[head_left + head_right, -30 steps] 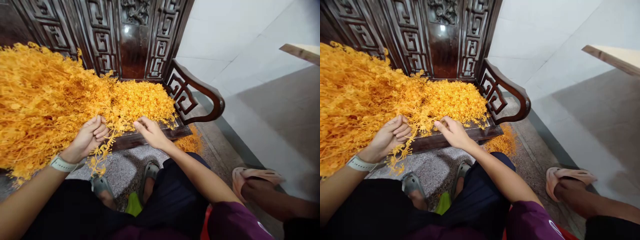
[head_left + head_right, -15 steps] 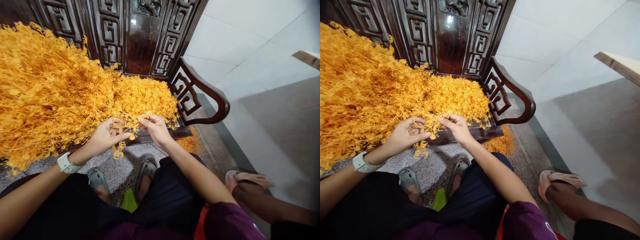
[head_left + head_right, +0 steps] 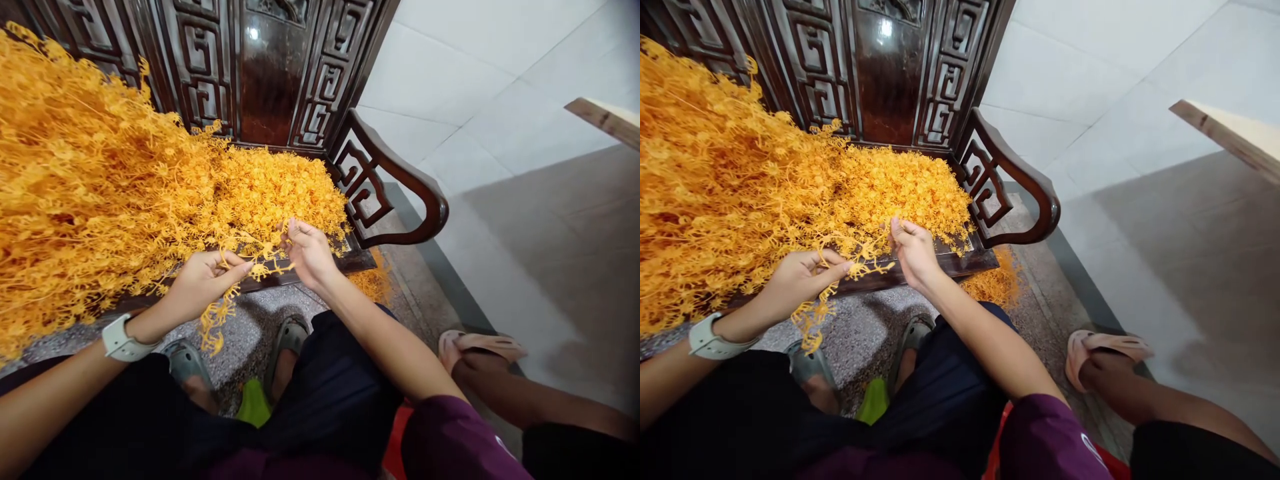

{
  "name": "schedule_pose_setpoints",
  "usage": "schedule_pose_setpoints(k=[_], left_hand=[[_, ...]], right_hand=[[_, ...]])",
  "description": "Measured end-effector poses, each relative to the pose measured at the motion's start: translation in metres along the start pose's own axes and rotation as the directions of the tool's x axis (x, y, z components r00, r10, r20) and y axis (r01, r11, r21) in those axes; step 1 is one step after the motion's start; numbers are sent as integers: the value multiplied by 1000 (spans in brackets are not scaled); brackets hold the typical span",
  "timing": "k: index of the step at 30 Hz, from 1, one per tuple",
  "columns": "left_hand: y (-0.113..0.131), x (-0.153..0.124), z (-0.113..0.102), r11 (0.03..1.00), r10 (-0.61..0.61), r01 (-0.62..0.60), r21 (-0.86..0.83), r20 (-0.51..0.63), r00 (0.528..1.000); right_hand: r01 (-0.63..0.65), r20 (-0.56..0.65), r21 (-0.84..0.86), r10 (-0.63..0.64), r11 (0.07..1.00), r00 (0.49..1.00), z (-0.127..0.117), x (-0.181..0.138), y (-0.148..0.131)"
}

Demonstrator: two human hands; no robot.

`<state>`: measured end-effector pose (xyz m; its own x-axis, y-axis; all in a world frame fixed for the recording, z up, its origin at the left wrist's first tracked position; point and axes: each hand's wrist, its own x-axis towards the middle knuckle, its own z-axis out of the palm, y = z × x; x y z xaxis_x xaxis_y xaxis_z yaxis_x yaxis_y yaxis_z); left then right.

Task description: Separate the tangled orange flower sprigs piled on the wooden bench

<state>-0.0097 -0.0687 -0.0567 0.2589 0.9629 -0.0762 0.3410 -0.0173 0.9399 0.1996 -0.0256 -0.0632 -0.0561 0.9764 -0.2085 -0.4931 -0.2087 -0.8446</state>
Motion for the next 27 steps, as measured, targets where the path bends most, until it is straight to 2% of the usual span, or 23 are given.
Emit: schedule_pose_setpoints(k=[9, 13, 17, 20, 23, 25, 27], left_hand=[[2, 10, 4, 990, 24, -23, -136, 2, 1000], [4, 11, 7, 981, 79, -76, -179, 8, 997], [15, 15, 7, 981, 119, -120, -152, -20, 993], [25, 14, 7, 981, 152, -155, -119, -39, 988], [30, -5, 13, 980, 190, -191, -63, -12, 982], [24, -25, 21, 984, 179, -181, 2, 105, 978], [11, -41, 28, 982, 181, -186, 26, 122, 976]], right_hand=[[-46, -42, 179, 54, 983, 998, 3, 18, -13], [-38, -54, 192, 50, 981, 997, 5, 21, -23], [5, -52, 177, 4, 984, 999, 10, 19, -27], [66, -68, 123, -58, 990, 996, 12, 23, -33], [184, -116, 23, -180, 983, 977, -3, 37, -63], [309, -183, -19, -307, 951, 934, -24, 47, -94], [426, -261, -54, -425, 903, 867, -47, 52, -119]])
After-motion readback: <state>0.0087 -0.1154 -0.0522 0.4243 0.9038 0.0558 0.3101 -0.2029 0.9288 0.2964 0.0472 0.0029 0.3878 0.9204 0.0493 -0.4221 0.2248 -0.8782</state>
